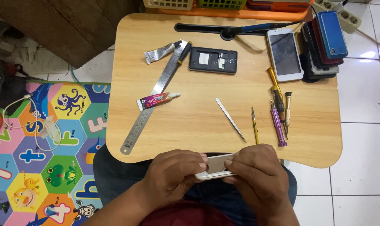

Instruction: The person is reassembling a mobile phone by fitting the internal components and screen into the plastic housing, using a small tool for alignment.

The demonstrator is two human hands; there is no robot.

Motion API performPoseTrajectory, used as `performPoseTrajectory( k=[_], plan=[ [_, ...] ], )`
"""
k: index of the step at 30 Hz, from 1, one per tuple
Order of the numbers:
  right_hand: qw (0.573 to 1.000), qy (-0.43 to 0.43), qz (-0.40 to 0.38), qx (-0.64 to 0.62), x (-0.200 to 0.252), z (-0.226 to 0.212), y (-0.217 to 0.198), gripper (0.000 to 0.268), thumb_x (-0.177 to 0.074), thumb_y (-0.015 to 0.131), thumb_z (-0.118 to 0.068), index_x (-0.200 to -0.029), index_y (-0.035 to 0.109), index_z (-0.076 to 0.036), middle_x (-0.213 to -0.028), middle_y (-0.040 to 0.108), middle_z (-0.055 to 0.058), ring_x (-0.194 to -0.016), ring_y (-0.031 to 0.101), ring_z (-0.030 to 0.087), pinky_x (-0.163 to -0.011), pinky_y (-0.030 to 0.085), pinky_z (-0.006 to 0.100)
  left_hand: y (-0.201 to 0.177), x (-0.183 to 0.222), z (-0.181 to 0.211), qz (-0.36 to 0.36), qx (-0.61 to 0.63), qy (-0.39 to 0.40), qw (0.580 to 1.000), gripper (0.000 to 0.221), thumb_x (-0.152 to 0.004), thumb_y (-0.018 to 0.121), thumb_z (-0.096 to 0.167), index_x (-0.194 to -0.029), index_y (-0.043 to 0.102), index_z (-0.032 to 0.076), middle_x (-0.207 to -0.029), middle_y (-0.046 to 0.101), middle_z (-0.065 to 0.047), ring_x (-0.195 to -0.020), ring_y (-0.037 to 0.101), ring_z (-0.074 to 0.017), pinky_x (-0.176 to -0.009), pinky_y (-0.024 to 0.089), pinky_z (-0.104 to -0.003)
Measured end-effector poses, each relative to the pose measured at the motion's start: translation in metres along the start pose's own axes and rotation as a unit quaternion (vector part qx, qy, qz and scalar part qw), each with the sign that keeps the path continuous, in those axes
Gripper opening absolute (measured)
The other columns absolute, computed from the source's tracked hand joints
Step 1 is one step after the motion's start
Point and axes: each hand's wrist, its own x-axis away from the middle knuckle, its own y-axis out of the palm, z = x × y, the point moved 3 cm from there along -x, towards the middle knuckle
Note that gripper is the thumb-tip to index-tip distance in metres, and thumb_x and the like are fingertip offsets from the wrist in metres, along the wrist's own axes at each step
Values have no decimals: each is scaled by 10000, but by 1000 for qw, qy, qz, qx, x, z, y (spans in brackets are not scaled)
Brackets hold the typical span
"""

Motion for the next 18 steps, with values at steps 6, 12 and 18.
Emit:
performPoseTrajectory(
  k=[6, 12, 18],
  plan=[
    [999, 25, -9, -44, -2, -5, 0, 164, -664, 830, -130, -786, 734, -74, -774, 709, 7, -761, 647, 162, -794, 506, 346, 4, 1, 0, -58, 68, -28, 996, 228, -930, 697, 137, -1076, 524, 114, -1168, 706, -96, -974, 718, -251, -828, 584, -360],
    [998, 0, -5, -67, -9, -16, -4, 116, -681, 793, -117, -738, 699, -79, -750, 682, 0, -733, 632, 152, -782, 504, 334, 8, -5, 14, -105, 72, -46, 991, 390, -994, 614, 279, -1309, 550, 58, -1244, 689, -145, -1078, 712, -325, -944, 575, -418],
    [997, -41, -5, -62, -3, -18, -5, 146, -775, 770, -187, -876, 767, -82, -856, 717, 11, -785, 645, 154, -790, 489, 351, 10, -6, 18, -39, 102, 18, 994, 195, -953, 678, 149, -1124, 654, 58, -1129, 718, -112, -1029, 727, -298, -902, 609, -410]
  ],
)
